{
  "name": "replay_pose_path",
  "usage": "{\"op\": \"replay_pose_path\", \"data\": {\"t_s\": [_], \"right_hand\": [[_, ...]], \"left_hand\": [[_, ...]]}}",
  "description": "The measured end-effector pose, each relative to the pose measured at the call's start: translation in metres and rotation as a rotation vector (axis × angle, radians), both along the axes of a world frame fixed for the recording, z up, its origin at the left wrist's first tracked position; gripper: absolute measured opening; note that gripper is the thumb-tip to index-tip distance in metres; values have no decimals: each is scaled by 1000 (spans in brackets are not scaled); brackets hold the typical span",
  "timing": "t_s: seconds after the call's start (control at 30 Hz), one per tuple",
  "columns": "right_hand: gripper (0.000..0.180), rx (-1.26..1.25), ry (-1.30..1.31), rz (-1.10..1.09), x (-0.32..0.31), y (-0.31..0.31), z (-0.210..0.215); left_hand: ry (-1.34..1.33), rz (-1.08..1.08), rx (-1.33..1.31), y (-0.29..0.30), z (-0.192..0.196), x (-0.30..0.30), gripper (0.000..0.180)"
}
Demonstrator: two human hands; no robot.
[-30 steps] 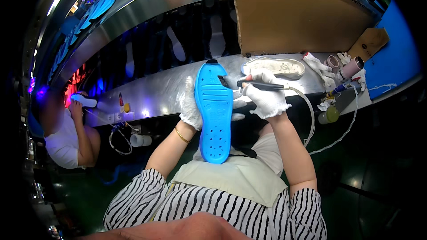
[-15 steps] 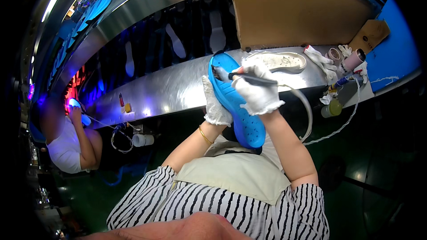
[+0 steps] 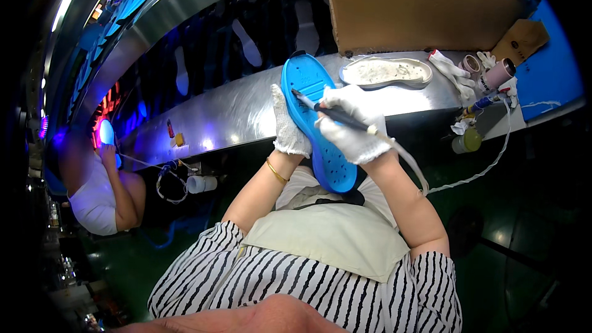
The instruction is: The person reaches for blue shoe soles from a conveyor belt and uses a brush tool to apply a liquid substance across the bottom surface of each sole before placing them on a lower platform.
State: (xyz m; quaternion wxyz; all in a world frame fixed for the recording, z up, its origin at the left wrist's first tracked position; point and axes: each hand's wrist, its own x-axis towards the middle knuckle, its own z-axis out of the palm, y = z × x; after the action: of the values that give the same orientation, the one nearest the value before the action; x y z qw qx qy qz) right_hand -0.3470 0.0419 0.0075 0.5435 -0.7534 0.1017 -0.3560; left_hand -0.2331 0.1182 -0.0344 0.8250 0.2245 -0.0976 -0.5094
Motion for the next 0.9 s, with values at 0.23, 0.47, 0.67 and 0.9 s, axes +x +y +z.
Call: {"op": "replay_pose_path", "data": {"t_s": [0.23, 0.47, 0.67, 0.9], "right_hand": [[17, 22, 112, 60, -12, 5, -6], [14, 362, 138, 48, -33, 14, -16], [12, 237, 136, 17, -47, 10, -18], [16, 133, 29, 30, -31, 1, -8]], "left_hand": [[15, 16, 63, 11, 14, 4, 94], [14, -231, -34, 25, 12, 0, 101], [-132, -312, 193, 42, -16, -23, 83], [-71, -220, -62, 13, 0, -6, 105]]}}
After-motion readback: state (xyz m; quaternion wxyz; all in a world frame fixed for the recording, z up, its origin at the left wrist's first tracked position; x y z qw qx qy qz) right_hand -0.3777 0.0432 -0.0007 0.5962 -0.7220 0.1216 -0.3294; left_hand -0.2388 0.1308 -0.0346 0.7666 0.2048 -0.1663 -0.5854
